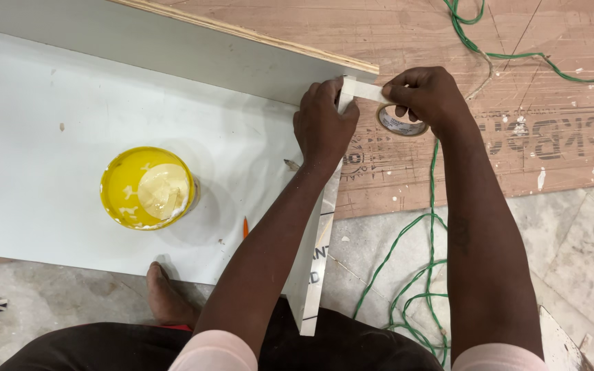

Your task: The person applies adhesive to a white edge strip and presses it onto the edge of a wooden board. They then use masking tape to secure the strip in place while it sets.

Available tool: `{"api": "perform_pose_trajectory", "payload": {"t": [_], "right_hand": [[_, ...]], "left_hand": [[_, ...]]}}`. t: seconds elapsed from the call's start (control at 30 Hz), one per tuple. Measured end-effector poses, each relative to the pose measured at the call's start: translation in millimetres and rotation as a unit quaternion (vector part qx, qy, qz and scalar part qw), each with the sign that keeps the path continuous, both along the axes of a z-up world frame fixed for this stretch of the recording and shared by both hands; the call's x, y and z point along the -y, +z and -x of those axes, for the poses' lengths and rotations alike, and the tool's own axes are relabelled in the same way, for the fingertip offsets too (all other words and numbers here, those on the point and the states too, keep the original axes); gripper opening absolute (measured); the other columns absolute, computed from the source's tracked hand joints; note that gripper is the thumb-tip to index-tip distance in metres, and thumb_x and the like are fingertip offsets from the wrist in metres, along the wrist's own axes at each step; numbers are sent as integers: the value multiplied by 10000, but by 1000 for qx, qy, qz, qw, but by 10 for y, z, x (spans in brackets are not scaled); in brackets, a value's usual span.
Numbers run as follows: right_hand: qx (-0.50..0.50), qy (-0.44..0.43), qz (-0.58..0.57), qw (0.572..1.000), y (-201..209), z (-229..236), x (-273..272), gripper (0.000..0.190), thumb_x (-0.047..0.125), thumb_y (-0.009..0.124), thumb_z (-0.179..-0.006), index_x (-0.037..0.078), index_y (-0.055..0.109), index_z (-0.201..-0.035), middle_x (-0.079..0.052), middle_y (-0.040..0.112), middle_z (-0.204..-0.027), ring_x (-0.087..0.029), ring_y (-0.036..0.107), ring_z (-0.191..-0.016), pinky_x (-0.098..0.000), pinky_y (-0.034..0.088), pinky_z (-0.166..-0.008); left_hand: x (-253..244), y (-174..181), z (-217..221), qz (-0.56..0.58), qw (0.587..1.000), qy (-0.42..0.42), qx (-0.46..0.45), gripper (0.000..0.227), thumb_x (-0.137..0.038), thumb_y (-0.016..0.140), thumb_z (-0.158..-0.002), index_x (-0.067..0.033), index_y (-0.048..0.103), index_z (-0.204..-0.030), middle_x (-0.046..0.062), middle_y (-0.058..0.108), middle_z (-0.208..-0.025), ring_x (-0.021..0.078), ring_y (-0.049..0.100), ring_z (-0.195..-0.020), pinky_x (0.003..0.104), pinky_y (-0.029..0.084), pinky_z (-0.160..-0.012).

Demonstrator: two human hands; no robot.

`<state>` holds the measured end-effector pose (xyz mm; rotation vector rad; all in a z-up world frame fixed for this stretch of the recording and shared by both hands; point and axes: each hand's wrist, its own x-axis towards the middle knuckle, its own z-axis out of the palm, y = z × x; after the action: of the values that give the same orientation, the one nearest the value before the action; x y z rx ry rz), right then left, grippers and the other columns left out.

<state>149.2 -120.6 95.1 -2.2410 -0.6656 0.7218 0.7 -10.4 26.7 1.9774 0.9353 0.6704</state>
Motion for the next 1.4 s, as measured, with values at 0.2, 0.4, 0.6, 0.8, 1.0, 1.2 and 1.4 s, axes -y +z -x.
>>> {"api": "perform_pose_trajectory", "payload": {"t": [0.2, 0.4, 0.6, 0.8, 1.0, 1.2, 1.4], "right_hand": [[-41, -20, -42, 998, -261, 28, 9, 181, 183, 767, -912, 15, 781, -978, -43, 659, -640, -70, 537, -510, -224, 381, -470], [-78, -28, -118, 990, -727, 1, 9, 187, 179, 773, -907, 1, 771, -967, -39, 681, -652, -63, 567, -511, -211, 391, -459], [-147, -69, -169, 972, -1000, 124, -88, 227, 218, 807, -896, -2, 753, -912, -49, 661, -640, -66, 523, -489, -212, 364, -437], [-139, -127, -177, 966, -1130, 276, -205, 214, 218, 762, -898, 7, 755, -870, -59, 683, -632, -74, 569, -477, -215, 403, -429], [-160, -162, -192, 954, -1239, 337, -239, 218, 202, 731, -927, 2, 750, -844, -57, 687, -627, -81, 576, -464, -223, 447, -429], [-149, -156, -181, 960, -1295, 298, -255, 280, 176, 693, -961, -7, 703, -749, -58, 652, -598, -79, 556, -465, -227, 418, -418], [-177, -159, -184, 954, -1245, 288, -259, 157, 110, 733, -870, 24, 710, -740, -52, 653, -580, -83, 547, -449, -225, 384, -396]], "left_hand": [[16, 18, 8, -4, 1000, 3, -9, 401, -256, 803, -806, -153, 682, -1174, -18, 646, -1031, 189, 646, -1034, 427, 492, -800], [10, -2, 3, -25, 1000, 2, 9, 384, -251, 800, -817, -135, 694, -1168, -2, 667, -1041, 195, 681, -995, 412, 537, -779], [8, 31, 5, -24, 1000, -6, 19, 368, -242, 812, -830, -116, 707, -1160, 15, 680, -1004, 182, 706, -911, 385, 558, -770], [0, 50, 3, -33, 999, -17, 2, 384, -207, 801, -834, -84, 700, -1183, 23, 683, -1009, 166, 711, -903, 359, 564, -771], [-25, 69, -53, -154, 987, -18, -30, 403, -238, 812, -770, -22, 690, -1088, 84, 681, -1011, 280, 697, -937, 475, 520, -742], [-113, 219, -274, -50, 967, -42, -246, 444, -451, 802, -824, -43, 691, -962, 118, 695, -978, 290, 685, -916, 517, 477, -827], [-109, 132, -503, -95, 943, -11, -319, 139, -269, 791, -799, -146, 730, -783, 33, 740, -804, 242, 719, -770, 481, 431, -880]]}}
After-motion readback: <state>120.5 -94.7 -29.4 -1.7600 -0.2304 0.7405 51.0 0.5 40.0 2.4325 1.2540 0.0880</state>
